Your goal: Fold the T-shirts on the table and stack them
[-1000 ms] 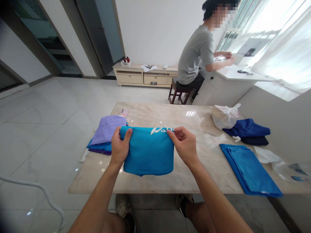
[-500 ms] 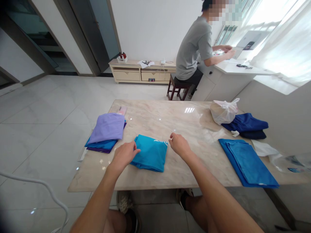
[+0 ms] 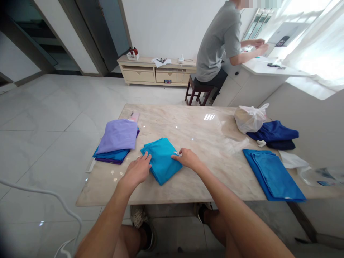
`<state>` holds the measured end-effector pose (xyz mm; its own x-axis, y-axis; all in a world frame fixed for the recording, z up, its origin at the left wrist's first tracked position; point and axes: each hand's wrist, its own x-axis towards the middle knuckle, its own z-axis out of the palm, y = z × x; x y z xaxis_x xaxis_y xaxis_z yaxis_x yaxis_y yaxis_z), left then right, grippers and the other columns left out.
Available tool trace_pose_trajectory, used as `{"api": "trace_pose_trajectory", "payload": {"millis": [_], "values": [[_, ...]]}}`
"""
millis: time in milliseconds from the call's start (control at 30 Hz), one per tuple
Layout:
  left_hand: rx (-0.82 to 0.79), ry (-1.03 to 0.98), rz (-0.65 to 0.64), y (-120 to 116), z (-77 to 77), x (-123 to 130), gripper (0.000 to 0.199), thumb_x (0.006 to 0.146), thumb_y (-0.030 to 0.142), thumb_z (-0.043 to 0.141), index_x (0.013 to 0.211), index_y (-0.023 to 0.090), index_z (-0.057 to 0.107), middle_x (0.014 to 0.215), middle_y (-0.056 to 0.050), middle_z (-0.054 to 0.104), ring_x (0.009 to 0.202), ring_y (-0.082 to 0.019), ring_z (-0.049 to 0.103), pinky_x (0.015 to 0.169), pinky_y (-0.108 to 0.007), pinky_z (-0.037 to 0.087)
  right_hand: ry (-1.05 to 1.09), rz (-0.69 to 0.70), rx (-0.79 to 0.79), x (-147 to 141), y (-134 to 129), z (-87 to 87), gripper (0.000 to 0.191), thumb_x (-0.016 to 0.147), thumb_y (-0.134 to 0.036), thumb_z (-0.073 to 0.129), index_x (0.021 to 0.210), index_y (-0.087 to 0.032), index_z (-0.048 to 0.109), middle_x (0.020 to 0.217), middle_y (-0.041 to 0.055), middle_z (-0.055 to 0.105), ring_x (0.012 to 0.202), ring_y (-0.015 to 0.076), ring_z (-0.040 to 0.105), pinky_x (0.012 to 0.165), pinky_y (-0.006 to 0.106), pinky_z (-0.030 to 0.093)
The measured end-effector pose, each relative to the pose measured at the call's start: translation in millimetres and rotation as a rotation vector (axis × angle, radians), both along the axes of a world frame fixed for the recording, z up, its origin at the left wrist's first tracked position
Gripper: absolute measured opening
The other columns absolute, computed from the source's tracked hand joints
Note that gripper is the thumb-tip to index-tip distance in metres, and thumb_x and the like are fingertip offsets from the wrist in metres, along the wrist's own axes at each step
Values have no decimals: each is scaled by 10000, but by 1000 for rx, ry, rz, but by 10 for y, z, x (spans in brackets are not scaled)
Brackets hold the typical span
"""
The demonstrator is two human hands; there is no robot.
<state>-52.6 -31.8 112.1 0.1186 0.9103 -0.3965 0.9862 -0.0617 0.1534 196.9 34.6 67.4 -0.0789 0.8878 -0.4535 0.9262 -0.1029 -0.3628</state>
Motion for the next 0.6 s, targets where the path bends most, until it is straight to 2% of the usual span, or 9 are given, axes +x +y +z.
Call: {"api": "trace_pose_trajectory", "payload": {"millis": [67,133,200,267,400,500,600], "values": [[67,-9,24,4,32,16,463,1111,237,434,1538,178,604,1672,-222,527,1489,-392,560,1131,-541,517,26,-50,-52,-36,-8,-18,632,981,-728,663,1209,-148,772,1168,183,816,1094,335,770,776,328,522],[134,-57,38,11,79,47,396,1115,259,441,1417,174,682,1495,-214,670,1374,-378,641,1065,-505,551,44,-90,-63,-90,-12,-55,634,976,-741,656,1119,-140,794,1112,181,823,1063,331,776,743,323,507],[201,-151,67,24,117,87,349,1107,279,476,1340,177,715,1387,-190,725,1310,-365,670,1015,-469,563,66,-119,-71,-157,-8,-91,610,965,-730,675,1026,-136,797,1064,172,826,1015,322,782,699,316,491],[288,-304,145,52,137,123,320,1095,298,516,1315,195,725,1367,-168,743,1283,-350,684,975,-435,565,95,-130,-97,-227,-1,-108,549,953,-686,716,929,-142,784,1018,158,828,966,310,786,651,306,474],[494,-794,401,153,176,109,204,1041,355,613,1107,250,774,1137,-107,815,1045,-286,756,872,-367,557,176,-112,-107,-350,-20,-56,395,925,-550,791,863,-161,758,978,125,831,952,295,789,638,283,484],[573,-1233,635,222,255,-29,227,974,440,659,962,234,753,1022,-91,805,892,-237,743,706,-300,539,316,-135,-95,-430,-107,55,297,905,-454,809,971,-167,777,1036,102,841,992,291,796,708,288,554],[604,-1546,908,237,370,-271,292,892,495,687,932,207,714,986,-78,774,771,-176,692,578,-237,469,556,-263,-149,-521,-262,207,294,904,-388,797,1114,-184,776,1144,97,844,1049,293,806,796,325,634]]}}
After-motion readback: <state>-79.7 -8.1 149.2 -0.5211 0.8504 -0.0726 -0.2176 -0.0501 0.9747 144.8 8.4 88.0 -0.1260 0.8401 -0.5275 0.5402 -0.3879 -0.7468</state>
